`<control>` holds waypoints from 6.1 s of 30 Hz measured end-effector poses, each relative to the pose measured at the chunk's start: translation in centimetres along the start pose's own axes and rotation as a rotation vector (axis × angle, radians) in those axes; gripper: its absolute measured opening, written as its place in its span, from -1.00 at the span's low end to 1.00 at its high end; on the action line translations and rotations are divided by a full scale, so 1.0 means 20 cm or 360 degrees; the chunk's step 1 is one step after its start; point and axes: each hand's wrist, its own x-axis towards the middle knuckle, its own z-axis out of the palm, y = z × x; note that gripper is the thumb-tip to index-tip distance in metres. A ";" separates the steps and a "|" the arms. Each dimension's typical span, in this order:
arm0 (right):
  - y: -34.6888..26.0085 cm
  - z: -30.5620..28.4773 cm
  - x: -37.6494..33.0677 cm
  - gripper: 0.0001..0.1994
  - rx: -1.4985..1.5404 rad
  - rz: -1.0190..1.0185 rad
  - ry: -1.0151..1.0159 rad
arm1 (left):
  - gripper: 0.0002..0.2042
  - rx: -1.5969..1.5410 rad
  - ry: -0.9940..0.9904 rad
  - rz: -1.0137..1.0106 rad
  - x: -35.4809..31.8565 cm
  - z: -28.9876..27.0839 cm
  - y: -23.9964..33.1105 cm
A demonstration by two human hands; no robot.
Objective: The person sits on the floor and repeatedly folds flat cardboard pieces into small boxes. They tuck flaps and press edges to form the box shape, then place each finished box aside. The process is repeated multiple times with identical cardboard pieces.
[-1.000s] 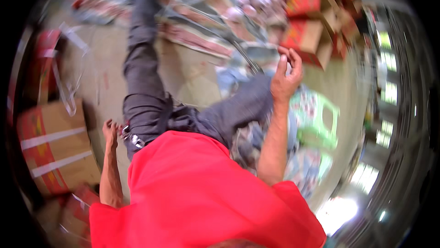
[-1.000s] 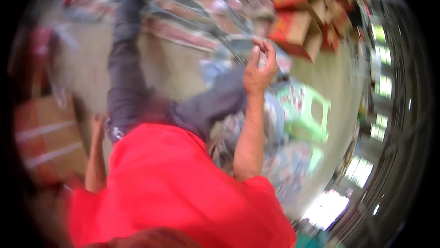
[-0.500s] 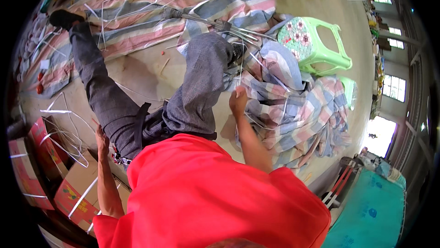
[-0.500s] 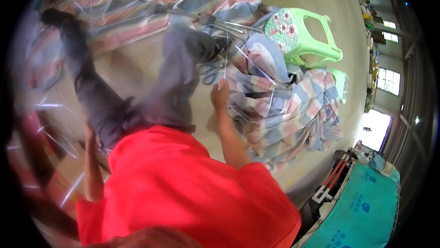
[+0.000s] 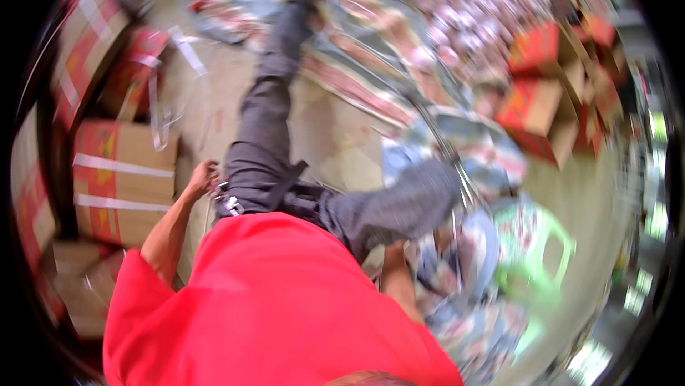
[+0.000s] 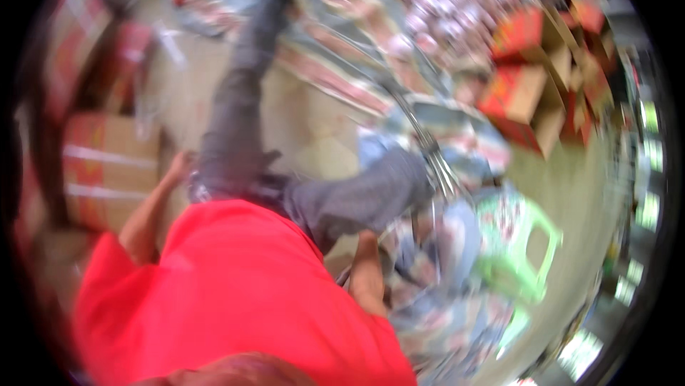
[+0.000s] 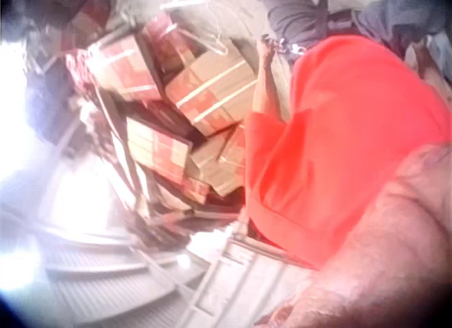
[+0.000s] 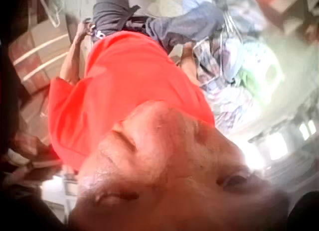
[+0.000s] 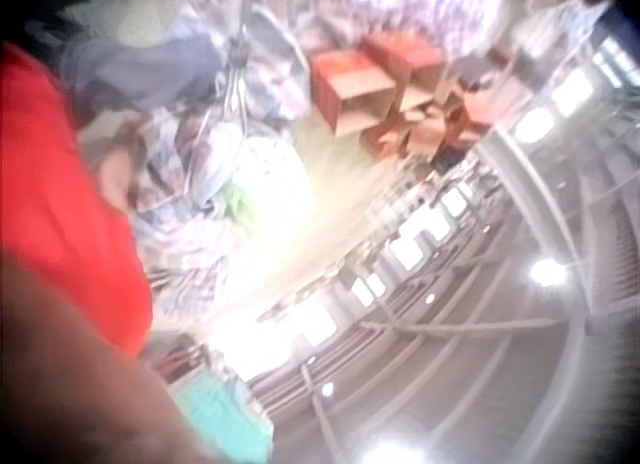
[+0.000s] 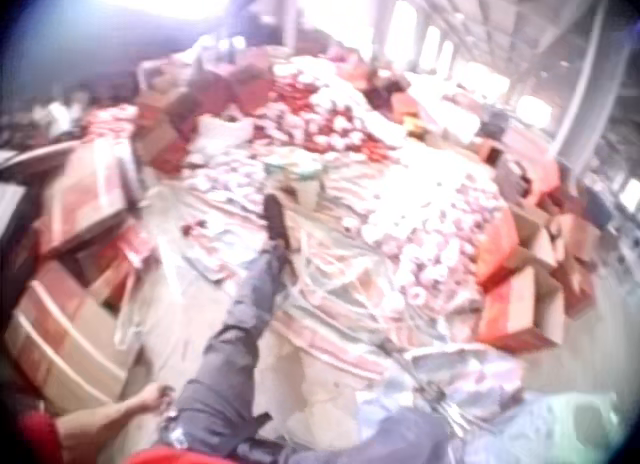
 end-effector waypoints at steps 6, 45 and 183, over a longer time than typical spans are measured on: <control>0.10 -0.02 -0.13 -0.68 0.1168 0.0268 0.0297 | -0.59 0.0396 0.0229 0.0383 -0.03 -0.11 0.04; -2.62 -0.68 -1.57 -0.65 0.0621 -0.2172 -0.0182 | -0.30 -0.1495 -0.0078 0.1057 -0.47 -0.02 1.44; -2.33 -0.36 -0.50 -0.61 -0.0260 -0.1378 -0.1055 | -0.87 0.0917 0.1304 -0.0162 -0.06 -0.95 -0.42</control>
